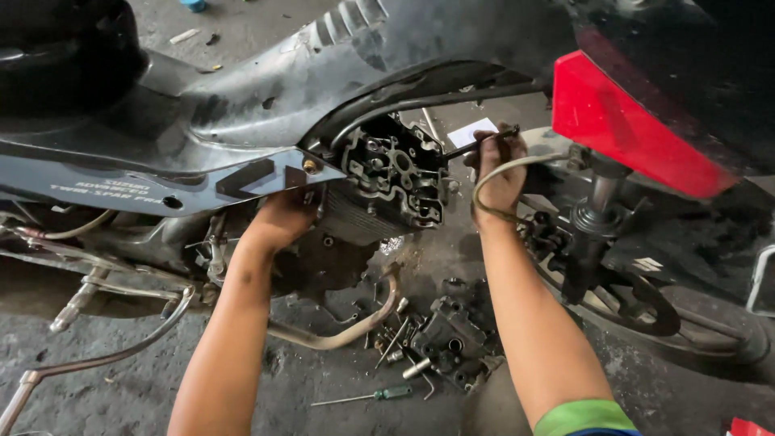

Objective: Dismantling a motorcycle engine by removing bolts and the cylinder head

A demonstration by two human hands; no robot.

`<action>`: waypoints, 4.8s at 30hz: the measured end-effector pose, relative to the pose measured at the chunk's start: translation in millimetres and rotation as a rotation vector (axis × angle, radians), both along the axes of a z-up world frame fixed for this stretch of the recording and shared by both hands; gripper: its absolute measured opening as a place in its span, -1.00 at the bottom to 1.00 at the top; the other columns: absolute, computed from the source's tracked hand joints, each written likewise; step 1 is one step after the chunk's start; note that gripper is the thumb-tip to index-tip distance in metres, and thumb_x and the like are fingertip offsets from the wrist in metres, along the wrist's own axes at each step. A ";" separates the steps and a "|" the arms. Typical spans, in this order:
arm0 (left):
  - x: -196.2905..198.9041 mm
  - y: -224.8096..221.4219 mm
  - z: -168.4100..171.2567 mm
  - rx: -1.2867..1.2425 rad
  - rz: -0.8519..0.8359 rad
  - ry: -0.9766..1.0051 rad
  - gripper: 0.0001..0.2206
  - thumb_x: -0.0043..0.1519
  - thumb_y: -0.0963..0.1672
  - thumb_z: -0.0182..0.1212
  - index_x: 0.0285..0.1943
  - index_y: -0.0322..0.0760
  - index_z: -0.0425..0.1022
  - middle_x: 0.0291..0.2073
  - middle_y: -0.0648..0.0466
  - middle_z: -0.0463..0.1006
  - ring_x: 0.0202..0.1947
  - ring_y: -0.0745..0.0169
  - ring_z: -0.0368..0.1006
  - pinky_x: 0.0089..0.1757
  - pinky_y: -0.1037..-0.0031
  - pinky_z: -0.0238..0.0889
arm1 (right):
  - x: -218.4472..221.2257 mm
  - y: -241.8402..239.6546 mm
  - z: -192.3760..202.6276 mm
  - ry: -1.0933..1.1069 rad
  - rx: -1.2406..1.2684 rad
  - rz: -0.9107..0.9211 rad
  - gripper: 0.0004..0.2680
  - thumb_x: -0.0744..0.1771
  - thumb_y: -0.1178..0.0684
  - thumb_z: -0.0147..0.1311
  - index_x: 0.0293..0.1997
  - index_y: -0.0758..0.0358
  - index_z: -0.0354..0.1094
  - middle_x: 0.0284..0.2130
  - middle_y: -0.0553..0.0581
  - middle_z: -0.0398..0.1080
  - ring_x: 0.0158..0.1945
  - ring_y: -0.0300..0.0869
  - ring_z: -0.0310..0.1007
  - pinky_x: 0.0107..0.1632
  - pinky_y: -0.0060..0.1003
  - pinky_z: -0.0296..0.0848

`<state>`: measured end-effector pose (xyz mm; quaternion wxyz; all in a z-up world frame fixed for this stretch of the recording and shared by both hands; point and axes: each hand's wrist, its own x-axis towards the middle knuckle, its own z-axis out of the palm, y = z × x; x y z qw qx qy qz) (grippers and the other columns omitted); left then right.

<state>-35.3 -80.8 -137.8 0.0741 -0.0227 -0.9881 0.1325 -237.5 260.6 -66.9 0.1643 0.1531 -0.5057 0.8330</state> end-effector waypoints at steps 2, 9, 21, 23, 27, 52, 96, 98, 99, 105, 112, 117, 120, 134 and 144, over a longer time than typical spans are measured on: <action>1.8 3.1 -1.9 0.235 0.111 -0.004 -0.66 0.24 0.06 0.07 0.17 0.12 0.55 -0.06 0.05 0.65 -0.02 -0.01 0.58 -0.10 0.09 0.50 | 4.9 -0.2 3.0 0.025 -0.048 0.119 -0.78 0.37 0.32 0.09 0.14 0.31 0.33 -0.20 0.26 0.53 -0.42 -0.22 0.47 -0.34 -0.42 0.50; 4.1 2.1 0.6 0.126 0.048 0.061 -0.71 0.21 0.01 0.11 0.08 0.08 0.57 -0.14 0.04 0.65 -0.06 -0.03 0.57 -0.12 0.08 0.47 | 2.1 0.3 1.4 0.090 0.237 0.088 -0.76 0.42 0.23 0.02 0.25 0.22 0.21 0.01 0.24 0.44 -0.18 -0.24 0.46 -0.07 -0.44 0.50; 3.9 5.1 8.4 -0.135 -0.130 0.195 -0.83 0.15 -0.10 0.21 -0.12 0.01 0.63 -0.32 0.00 0.64 -0.17 -0.07 0.55 -0.18 0.05 0.40 | -3.5 -11.5 15.6 -0.344 -0.220 0.035 -0.80 0.43 -0.11 0.07 0.15 -0.14 0.17 -0.17 0.11 0.46 -0.10 -0.01 0.60 -0.06 0.01 0.56; 3.7 3.3 10.3 -0.200 -0.175 0.229 -0.86 0.13 -0.13 0.24 -0.17 -0.01 0.64 -0.36 -0.01 0.63 -0.20 -0.07 0.55 -0.19 0.04 0.39 | 24.9 -11.6 56.6 -0.398 -0.500 0.035 -0.71 0.41 -0.16 0.08 0.22 -0.13 0.09 -0.19 0.24 0.42 -0.21 0.18 0.61 -0.10 0.21 0.65; 5.9 13.0 25.0 -0.231 -0.196 0.239 -0.85 0.12 -0.12 0.26 -0.15 0.02 0.63 -0.37 0.02 0.63 -0.19 -0.03 0.54 -0.19 0.06 0.38 | 24.2 -10.7 47.5 -0.436 -0.528 0.165 -0.82 0.40 -0.07 0.07 0.09 0.03 0.26 -0.20 0.23 0.44 -0.21 0.07 0.57 -0.06 -0.01 0.65; 10.7 27.4 36.9 0.427 0.146 0.021 -0.80 0.24 -0.02 0.11 -0.14 -0.06 0.62 -0.31 0.01 0.66 -0.13 -0.10 0.57 -0.04 0.05 0.40 | -5.0 -18.6 32.0 -0.410 -0.824 0.426 -0.72 0.36 -0.29 -0.04 -0.13 0.06 0.42 -0.42 -0.03 0.30 -0.32 -0.24 0.36 -0.16 -0.35 0.42; 14.9 35.5 48.0 0.257 -0.065 -0.163 -0.81 0.24 -0.08 0.08 -0.11 0.00 0.62 -0.36 0.08 0.66 -0.16 0.02 0.58 -0.01 0.08 0.36 | 66.7 24.0 -313.1 -0.858 1.250 0.388 -0.43 0.31 -0.24 0.23 0.44 0.17 0.16 0.22 0.23 0.37 0.22 0.02 0.43 0.09 -0.03 0.57; 15.3 31.8 45.5 0.214 -0.071 -0.134 -0.81 0.24 -0.08 0.08 -0.11 0.01 0.62 -0.36 0.08 0.66 -0.17 0.03 0.58 0.00 0.08 0.35 | 50.8 17.7 -350.7 -0.890 0.930 0.346 -0.54 0.35 -0.07 0.20 0.37 0.29 0.20 0.21 0.41 0.33 0.25 0.21 0.37 0.16 -0.01 0.51; 11.5 29.1 47.1 0.200 -0.067 -0.121 -0.81 0.24 -0.08 0.08 -0.11 0.01 0.62 -0.36 0.08 0.66 -0.17 0.03 0.58 0.00 0.08 0.35 | 31.5 16.0 -371.6 -0.872 0.921 0.349 -0.54 0.35 -0.07 0.20 0.37 0.29 0.20 0.21 0.41 0.33 0.25 0.21 0.37 0.16 -0.01 0.51; 14.2 25.6 42.3 0.136 -0.058 -0.100 -0.81 0.24 -0.09 0.07 -0.10 0.02 0.62 -0.37 0.09 0.66 -0.17 0.05 0.58 0.00 0.09 0.35 | 7.1 0.3 -440.3 -0.943 1.110 0.159 -0.73 0.26 0.02 0.27 0.07 -0.03 0.52 -0.15 0.23 0.58 -0.26 -0.02 0.64 -0.19 -0.30 0.62; 10.0 24.3 37.3 0.098 -0.111 -0.080 -0.81 0.24 -0.10 0.07 -0.10 0.03 0.62 -0.38 0.10 0.66 -0.18 0.07 0.58 0.01 0.09 0.34 | 3.8 15.1 -358.4 -0.483 1.036 -0.310 -0.84 0.39 -0.04 0.03 -0.07 0.17 0.45 -0.18 0.30 0.48 -0.02 0.14 0.49 0.04 0.01 0.45; 3.2 22.2 28.4 0.032 -0.139 0.005 -0.80 0.24 -0.11 0.06 -0.10 0.03 0.62 -0.39 0.11 0.66 -0.18 0.08 0.58 0.01 0.10 0.34 | 67.9 21.1 -183.7 -0.166 0.569 -0.283 -0.79 0.46 -0.09 -0.06 -0.02 0.24 0.34 -0.26 0.24 0.46 -0.15 0.00 0.47 0.00 -0.05 0.41; -3.4 16.9 23.4 -0.040 -0.142 0.111 -0.80 0.24 -0.11 0.06 -0.10 0.04 0.62 -0.39 0.11 0.66 -0.18 0.09 0.58 0.01 0.10 0.33 | 92.4 24.5 -116.3 0.350 0.579 -0.374 -0.81 0.44 0.04 -0.06 -0.31 0.28 0.33 -0.48 0.27 0.32 -0.39 0.13 0.40 -0.24 -0.28 0.38; 2.5 55.9 77.3 0.786 0.435 0.028 -0.65 0.11 0.15 0.17 -0.12 0.08 0.68 -0.22 0.13 0.71 -0.07 0.07 0.62 -0.04 0.20 0.45 | 136.4 -23.4 161.4 0.523 0.979 0.353 -0.78 0.31 -0.01 0.26 -0.02 0.28 0.52 -0.19 0.32 0.55 -0.08 0.24 0.55 -0.05 0.09 0.54; 4.2 48.7 86.9 0.128 0.154 -0.144 -0.65 0.23 0.03 0.01 0.07 0.04 0.65 -0.16 0.08 0.72 -0.04 0.03 0.62 -0.01 0.22 0.45 | 123.4 -36.1 125.2 0.535 0.939 0.217 -0.88 0.31 0.03 0.23 -0.09 0.04 0.55 -0.27 0.13 0.54 -0.11 0.06 0.56 -0.06 -0.01 0.54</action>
